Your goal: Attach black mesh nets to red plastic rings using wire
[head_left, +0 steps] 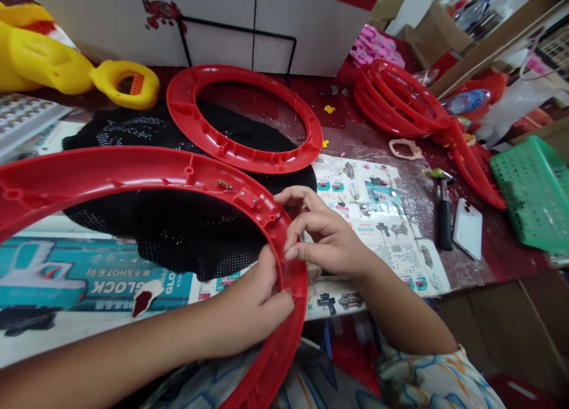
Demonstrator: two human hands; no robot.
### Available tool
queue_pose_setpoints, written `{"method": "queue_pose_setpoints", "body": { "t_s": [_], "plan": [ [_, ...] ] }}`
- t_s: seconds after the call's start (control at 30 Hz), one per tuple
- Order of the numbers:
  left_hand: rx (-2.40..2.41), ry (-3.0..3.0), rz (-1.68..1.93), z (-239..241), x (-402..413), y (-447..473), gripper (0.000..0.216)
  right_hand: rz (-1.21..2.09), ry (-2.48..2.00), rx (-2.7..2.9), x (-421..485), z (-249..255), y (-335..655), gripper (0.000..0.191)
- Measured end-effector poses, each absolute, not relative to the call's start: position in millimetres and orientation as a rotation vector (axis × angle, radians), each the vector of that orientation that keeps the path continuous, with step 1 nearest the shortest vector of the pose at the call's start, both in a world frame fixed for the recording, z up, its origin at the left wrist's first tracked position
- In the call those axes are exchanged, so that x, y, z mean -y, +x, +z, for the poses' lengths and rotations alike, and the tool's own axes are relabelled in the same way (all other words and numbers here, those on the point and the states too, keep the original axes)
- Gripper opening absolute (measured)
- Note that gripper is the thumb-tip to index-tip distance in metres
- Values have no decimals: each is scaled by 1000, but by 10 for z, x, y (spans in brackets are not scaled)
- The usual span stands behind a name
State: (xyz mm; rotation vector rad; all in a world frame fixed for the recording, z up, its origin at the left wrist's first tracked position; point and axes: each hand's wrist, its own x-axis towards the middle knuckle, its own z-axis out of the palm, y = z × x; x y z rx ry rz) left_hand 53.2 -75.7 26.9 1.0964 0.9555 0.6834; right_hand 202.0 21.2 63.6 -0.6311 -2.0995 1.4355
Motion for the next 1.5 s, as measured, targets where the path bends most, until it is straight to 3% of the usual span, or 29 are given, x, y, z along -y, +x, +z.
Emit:
{"method": "queue_pose_setpoints", "body": {
  "t_s": [0.23,0.4,0.53,0.7,1.1,1.37,1.5],
  "plan": [
    [-1013,1099,589,219,801,499,37,1196,-612,2152,-167,535,1970,7],
    [-873,803,617,309,767,500,54,1040,-610,2122,-160,447,1963,7],
    [-932,554,733,432,703,593,47,980,-602,2121,-171,442,1953,7],
    [-1077,708,889,395,667,626,53,1049,-591,2074,-164,466,1931,8],
    [-951,1121,603,307,767,485,39,1400,-597,2025,-214,561,1957,11],
    [-925,1068,518,323,757,462,45,1674,-657,1830,-258,526,1958,13],
    [-812,770,610,360,746,515,52,1675,-794,1782,-257,500,1968,15]
  ]
}}
